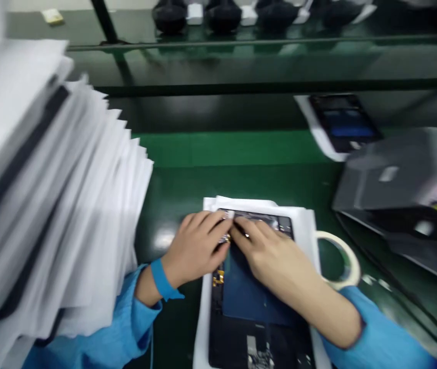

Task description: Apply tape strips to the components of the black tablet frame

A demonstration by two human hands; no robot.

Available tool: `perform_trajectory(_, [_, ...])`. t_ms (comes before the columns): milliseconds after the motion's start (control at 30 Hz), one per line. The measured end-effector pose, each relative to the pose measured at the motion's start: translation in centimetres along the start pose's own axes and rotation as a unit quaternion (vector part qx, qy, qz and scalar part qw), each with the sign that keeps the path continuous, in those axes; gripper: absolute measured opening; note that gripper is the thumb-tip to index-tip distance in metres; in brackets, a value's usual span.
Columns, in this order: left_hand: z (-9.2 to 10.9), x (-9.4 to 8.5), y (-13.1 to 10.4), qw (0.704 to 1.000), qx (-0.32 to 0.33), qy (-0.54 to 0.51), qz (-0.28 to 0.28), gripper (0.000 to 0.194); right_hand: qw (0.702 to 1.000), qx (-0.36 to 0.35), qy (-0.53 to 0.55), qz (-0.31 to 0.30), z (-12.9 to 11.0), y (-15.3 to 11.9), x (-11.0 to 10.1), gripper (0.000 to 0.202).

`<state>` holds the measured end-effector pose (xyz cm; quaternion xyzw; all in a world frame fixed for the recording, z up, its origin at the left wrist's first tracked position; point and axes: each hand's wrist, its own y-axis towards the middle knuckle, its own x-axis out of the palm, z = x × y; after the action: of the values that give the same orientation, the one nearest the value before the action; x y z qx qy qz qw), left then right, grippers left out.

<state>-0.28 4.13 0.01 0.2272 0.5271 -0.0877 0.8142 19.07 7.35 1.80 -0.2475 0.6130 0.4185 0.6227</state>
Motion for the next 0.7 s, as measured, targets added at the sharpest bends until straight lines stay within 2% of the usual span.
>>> perform_trajectory(100, [-0.5, 0.0, 0.3, 1.000, 0.019, 0.014, -0.014, 0.031, 0.997, 0.026, 0.057, 0.044, 0.8, -4.0, -1.4, 0.031])
perform_trajectory(167, [-0.7, 0.1, 0.4, 0.999, 0.029, 0.018, -0.016, 0.032, 0.989, 0.088, 0.021, 0.116, 2.4, -8.2, -2.2, 0.025])
perform_trajectory(200, [-0.8, 0.1, 0.4, 0.999, 0.031, 0.021, -0.015, 0.031, 0.980, 0.131, -0.025, 0.148, 3.6, -10.6, -2.6, 0.028])
perform_trajectory(233, [-0.9, 0.2, 0.5, 0.999, 0.032, 0.023, -0.015, 0.031, 0.959, 0.194, -0.082, 0.187, 4.8, -13.1, -2.8, 0.036])
perform_trajectory(300, [-1.0, 0.1, 0.5, 0.999, 0.031, 0.031, -0.015, 0.031, 0.911, 0.252, -0.236, 0.225, 7.6, -18.0, -2.9, 0.044])
perform_trajectory(367, [-1.1, 0.0, 0.7, 0.999, 0.032, 0.036, -0.015, 0.030, 0.869, 0.268, -0.342, 0.237, 10.1, -21.9, -2.6, 0.041])
perform_trajectory(433, [-1.1, -0.1, 0.9, 0.999, 0.034, 0.036, -0.012, 0.029, 0.850, 0.266, -0.386, 0.239, 12.0, -24.6, -2.2, 0.033])
perform_trajectory(500, [-1.1, -0.1, 1.0, 0.999, 0.034, 0.034, -0.009, 0.029, 0.847, 0.265, -0.396, 0.235, 13.0, -25.8, -2.1, 0.027])
perform_trajectory(567, [-1.1, -0.1, 1.1, 0.999, 0.032, 0.032, -0.007, 0.029, 0.848, 0.272, -0.392, 0.230, 13.2, -25.9, -2.2, 0.023])
perform_trajectory(700, [-0.9, -0.1, 1.0, 0.999, 0.028, 0.029, -0.002, 0.029, 0.862, 0.270, -0.362, 0.231, 12.5, -23.4, -3.0, 0.023])
